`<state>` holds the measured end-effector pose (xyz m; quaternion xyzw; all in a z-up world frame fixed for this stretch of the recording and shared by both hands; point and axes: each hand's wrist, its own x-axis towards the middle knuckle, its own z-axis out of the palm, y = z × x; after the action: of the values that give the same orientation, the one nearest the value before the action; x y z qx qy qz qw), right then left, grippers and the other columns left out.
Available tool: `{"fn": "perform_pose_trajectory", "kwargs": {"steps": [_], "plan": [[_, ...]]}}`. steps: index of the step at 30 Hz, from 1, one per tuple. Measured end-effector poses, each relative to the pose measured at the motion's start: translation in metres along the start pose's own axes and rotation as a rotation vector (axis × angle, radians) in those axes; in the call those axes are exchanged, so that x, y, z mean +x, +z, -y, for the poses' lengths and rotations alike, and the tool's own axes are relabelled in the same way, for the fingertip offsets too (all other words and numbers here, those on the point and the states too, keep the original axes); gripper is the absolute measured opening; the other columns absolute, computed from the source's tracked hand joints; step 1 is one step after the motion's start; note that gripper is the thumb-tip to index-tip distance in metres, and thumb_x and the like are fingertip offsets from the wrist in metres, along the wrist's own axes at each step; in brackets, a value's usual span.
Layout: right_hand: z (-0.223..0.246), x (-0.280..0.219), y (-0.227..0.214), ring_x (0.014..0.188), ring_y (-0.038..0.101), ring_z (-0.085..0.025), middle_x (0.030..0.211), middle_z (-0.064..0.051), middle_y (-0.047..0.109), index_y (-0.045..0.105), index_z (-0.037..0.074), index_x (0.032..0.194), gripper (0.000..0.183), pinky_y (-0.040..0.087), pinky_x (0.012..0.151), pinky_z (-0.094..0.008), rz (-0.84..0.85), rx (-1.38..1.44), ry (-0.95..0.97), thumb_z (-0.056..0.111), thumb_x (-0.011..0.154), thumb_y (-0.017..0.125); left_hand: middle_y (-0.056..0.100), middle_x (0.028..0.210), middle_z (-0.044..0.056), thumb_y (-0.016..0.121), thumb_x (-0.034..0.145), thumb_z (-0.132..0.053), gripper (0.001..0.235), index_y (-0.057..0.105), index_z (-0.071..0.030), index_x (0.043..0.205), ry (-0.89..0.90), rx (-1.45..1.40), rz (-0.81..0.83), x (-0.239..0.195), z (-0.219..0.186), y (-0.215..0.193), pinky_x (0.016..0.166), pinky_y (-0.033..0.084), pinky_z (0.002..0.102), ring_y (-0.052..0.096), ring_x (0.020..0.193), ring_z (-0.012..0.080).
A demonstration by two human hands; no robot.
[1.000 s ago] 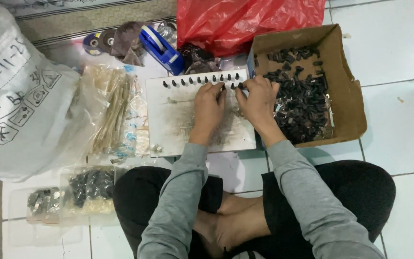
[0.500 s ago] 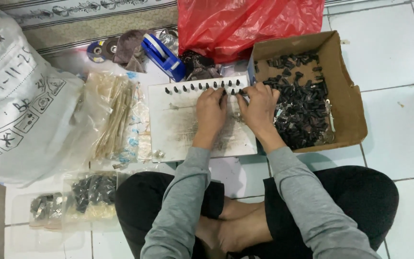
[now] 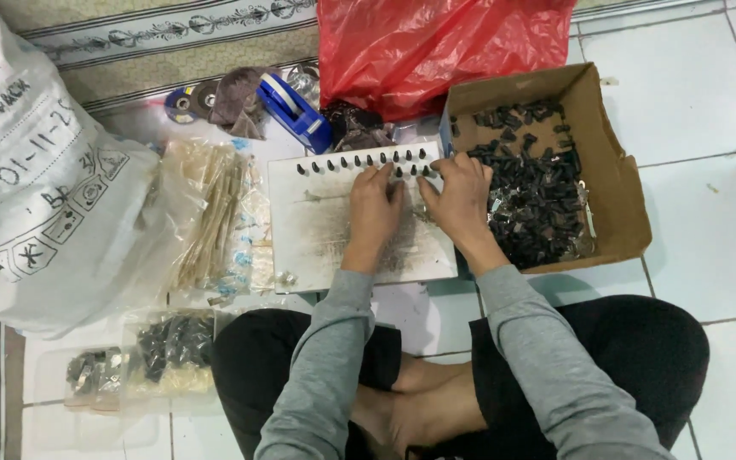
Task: Arranging small black metal components from a box onto a white template with a grid of holes.
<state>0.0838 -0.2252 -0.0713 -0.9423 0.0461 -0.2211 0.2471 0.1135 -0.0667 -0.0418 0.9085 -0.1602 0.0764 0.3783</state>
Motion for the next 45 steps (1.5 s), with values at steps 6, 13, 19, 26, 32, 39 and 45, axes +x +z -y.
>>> {"fn": "perform_pose_trajectory", "kwargs": {"steps": [6,13,19,26,32,39,45], "plan": [[0.022,-0.016,-0.033,0.094,0.059,-0.031,0.094,-0.011,0.057,0.07,0.004,0.111,0.035,0.036,0.09,-0.046,-0.036,0.053,0.077,0.029,0.088,0.079,0.066,0.098,0.027,0.071,0.091,-0.01,0.041,0.065,0.01,0.126,-0.032,0.006,0.099,-0.046,-0.027,-0.028,0.084,0.053,0.048,0.066,0.095,0.0429],[0.024,-0.026,-0.126,0.094,0.062,-0.038,0.096,-0.016,0.061,0.072,-0.001,0.111,0.029,0.043,0.082,-0.047,0.133,0.064,0.077,0.016,0.087,0.077,0.067,0.098,0.017,0.063,0.097,-0.011,0.031,0.068,0.005,0.122,0.025,-0.048,0.223,-0.093,-0.103,-0.042,0.079,0.057,0.037,0.068,0.094,0.0314],[-0.064,-0.043,-0.178,0.098,0.071,-0.046,0.097,-0.025,0.075,0.076,0.001,0.109,0.032,0.054,0.081,-0.055,0.606,-0.037,0.196,0.021,0.085,0.073,0.066,0.099,0.019,0.066,0.095,-0.013,0.027,0.07,0.005,0.116,0.298,-0.066,0.311,-0.087,-0.141,-0.014,0.083,0.056,0.042,0.067,0.099,0.0369],[-0.174,-0.074,-0.146,0.101,0.071,-0.048,0.107,-0.031,0.073,0.075,-0.002,0.118,0.035,0.059,0.081,-0.055,0.467,0.004,0.528,0.015,0.087,0.07,0.066,0.1,0.022,0.069,0.089,-0.009,0.031,0.07,0.009,0.114,0.238,0.087,0.559,-0.058,-0.145,0.075,0.076,0.062,0.039,0.071,0.097,0.0357],[-0.205,-0.052,-0.11,0.105,0.07,-0.046,0.11,-0.025,0.074,0.077,0.007,0.117,0.033,0.06,0.082,-0.054,0.502,0.102,0.618,0.014,0.087,0.066,0.067,0.089,0.026,0.067,0.084,-0.002,0.02,0.074,0.007,0.1,0.255,0.161,0.594,-0.037,-0.13,0.153,0.07,0.064,0.042,0.072,0.089,0.0381],[-0.219,-0.045,-0.095,0.104,0.07,-0.046,0.11,-0.024,0.074,0.077,0.007,0.117,0.035,0.062,0.08,-0.055,0.579,0.141,0.674,0.013,0.088,0.06,0.07,0.095,0.024,0.07,0.088,-0.009,0.022,0.07,0.004,0.106,0.188,0.283,0.607,-0.019,-0.125,0.212,0.075,0.064,0.048,0.074,0.094,0.0392],[-0.215,-0.04,-0.099,0.109,0.068,-0.047,0.117,-0.028,0.071,0.074,0.0,0.121,0.035,0.061,0.082,-0.055,0.614,0.207,0.687,0.014,0.092,0.062,0.07,0.098,0.023,0.059,0.089,0.003,0.022,0.067,0.003,0.109,0.184,0.315,0.636,-0.017,-0.116,0.227,0.081,0.063,0.047,0.073,0.097,0.0399]]}}
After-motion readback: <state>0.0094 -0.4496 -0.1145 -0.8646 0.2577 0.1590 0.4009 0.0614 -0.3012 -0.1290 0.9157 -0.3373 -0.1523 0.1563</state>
